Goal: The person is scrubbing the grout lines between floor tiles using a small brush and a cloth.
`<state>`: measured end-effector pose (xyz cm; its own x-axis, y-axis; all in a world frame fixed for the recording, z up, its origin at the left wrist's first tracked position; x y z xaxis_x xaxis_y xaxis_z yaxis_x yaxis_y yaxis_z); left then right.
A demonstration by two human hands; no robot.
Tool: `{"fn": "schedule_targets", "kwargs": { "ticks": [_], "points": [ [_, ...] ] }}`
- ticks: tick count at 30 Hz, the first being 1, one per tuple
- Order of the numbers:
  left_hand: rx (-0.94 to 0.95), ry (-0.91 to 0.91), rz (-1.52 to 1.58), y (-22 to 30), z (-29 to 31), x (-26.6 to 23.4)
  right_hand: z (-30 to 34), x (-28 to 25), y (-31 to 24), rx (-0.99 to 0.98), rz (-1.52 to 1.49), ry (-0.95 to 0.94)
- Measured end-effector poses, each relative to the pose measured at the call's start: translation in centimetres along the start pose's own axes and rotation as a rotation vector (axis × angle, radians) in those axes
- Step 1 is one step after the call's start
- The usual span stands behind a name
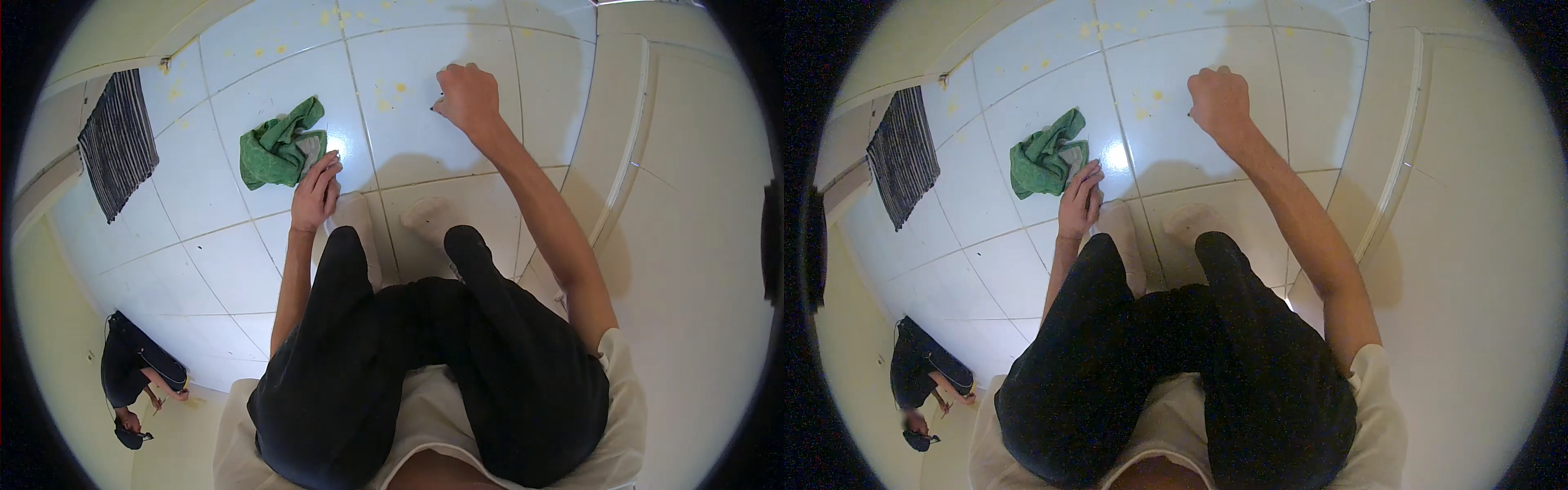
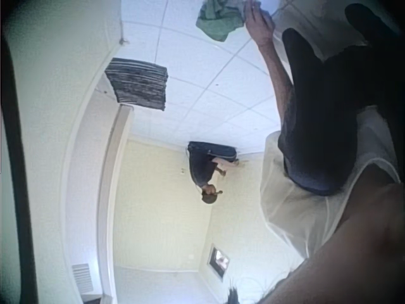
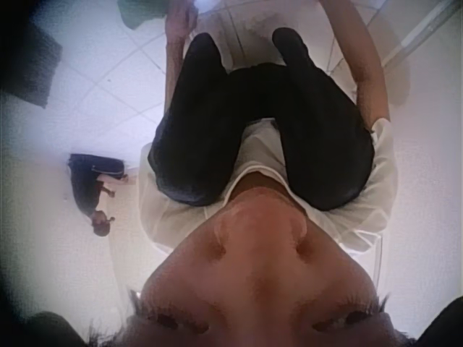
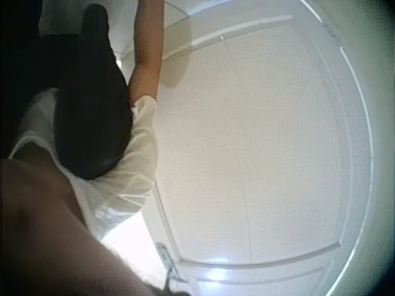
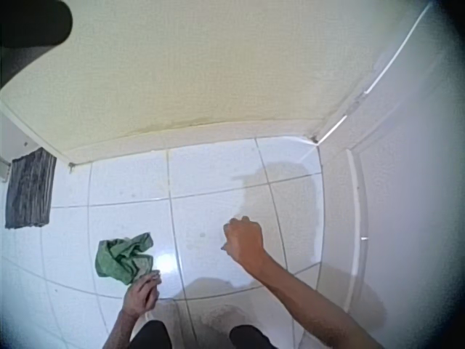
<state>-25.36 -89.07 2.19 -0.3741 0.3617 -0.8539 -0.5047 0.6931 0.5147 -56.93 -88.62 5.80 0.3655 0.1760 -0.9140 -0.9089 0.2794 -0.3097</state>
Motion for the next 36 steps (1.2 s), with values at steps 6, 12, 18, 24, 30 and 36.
{"fn": "schedule_targets", "kwargs": {
  "ticks": [6,12,18,24,30,36],
  "points": [
    [-0.012,-0.022,0.014,-0.1,0.1,0.0,0.0,0.6,-1.0,0.049,-0.036,-0.107],
    [-0.017,-0.020,0.012,-0.3,0.1,0.1,1.1,1.2,2.5,0.208,-0.148,-0.286],
    [-0.010,0.019,-0.003,0.5,-0.3,-0.4,3.7,0.7,4.8,0.303,-0.221,-0.104],
    [-0.002,0.033,-0.006,0.0,0.0,-0.2,4.5,-0.3,6.0,0.461,-0.131,0.037],
    [-0.003,0.028,0.001,0.1,-0.1,-0.1,5.4,-0.1,6.8,0.475,-0.184,0.096],
    [0.002,0.006,-0.012,0.0,0.0,-0.1,4.9,0.3,7.4,0.429,-0.205,-0.033]
  ]
}}
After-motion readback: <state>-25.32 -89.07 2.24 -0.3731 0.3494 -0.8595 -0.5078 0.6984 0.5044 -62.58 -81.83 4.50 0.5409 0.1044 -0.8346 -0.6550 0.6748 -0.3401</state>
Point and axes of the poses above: each hand's wrist, its own z-axis away from the middle knuckle, its own x-axis out of the palm, y = z × x, the point moved 7 cm from there along -z, towards the middle knuckle, and after that the axes turned 13 degrees about -z, right-handed, at the moved point
